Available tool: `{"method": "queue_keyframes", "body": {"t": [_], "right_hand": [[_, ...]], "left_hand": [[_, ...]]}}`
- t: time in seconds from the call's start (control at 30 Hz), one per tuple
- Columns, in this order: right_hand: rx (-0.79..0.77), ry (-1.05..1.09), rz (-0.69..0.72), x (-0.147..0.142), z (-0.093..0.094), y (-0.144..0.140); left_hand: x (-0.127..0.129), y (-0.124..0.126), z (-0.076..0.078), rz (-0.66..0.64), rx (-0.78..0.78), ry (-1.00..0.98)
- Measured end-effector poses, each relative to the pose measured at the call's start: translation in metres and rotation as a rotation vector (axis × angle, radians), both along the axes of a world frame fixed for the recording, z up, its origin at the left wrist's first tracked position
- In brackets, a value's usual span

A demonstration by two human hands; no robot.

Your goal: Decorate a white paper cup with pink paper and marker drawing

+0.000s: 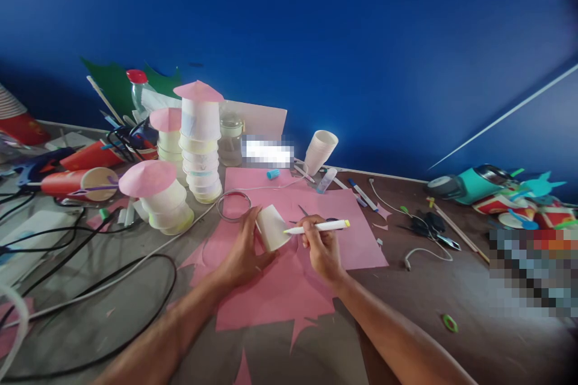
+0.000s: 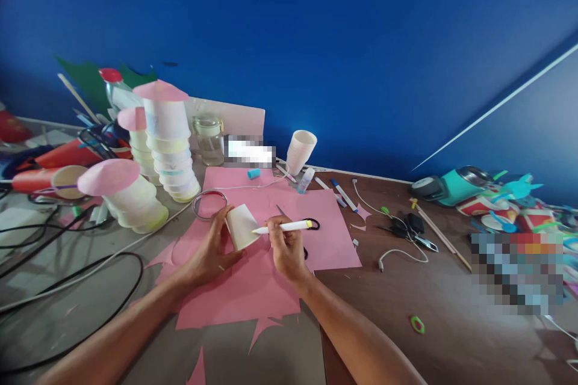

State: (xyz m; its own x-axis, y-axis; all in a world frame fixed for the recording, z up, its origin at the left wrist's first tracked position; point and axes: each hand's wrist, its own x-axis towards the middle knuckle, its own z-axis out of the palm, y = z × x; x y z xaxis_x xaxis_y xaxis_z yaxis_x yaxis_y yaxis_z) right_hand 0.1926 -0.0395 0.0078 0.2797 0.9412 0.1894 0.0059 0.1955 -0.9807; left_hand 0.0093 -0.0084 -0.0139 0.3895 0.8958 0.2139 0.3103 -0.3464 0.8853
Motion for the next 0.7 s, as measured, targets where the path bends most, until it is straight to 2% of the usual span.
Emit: {"method": "queue_keyframes", "body": {"t": [0.1, 0.3, 0.5, 0.7], "right_hand": [[-0.012, 0.079, -0.067, 0.0025, -0.0008, 0.0023], [-0.046, 0.123, 0.073, 0.0050, -0.0058, 0.0011], [-0.082, 0.135, 0.099, 0.0033, -0.0057, 0.0014], [-0.083, 0.178, -0.065, 0.0059, -0.0023, 0.0068]], "left_hand": [[0.0004, -0.0004, 0.0023, 0.009, -0.017, 0.004], [0.0010, -0.0007, 0.0049, 0.007, 0.050, -0.005], [0.0003, -0.0005, 0.0022, 0.020, 0.033, 0.005], [0.0005, -0.0015, 0.0024, 0.040, -0.019, 0.007]]}}
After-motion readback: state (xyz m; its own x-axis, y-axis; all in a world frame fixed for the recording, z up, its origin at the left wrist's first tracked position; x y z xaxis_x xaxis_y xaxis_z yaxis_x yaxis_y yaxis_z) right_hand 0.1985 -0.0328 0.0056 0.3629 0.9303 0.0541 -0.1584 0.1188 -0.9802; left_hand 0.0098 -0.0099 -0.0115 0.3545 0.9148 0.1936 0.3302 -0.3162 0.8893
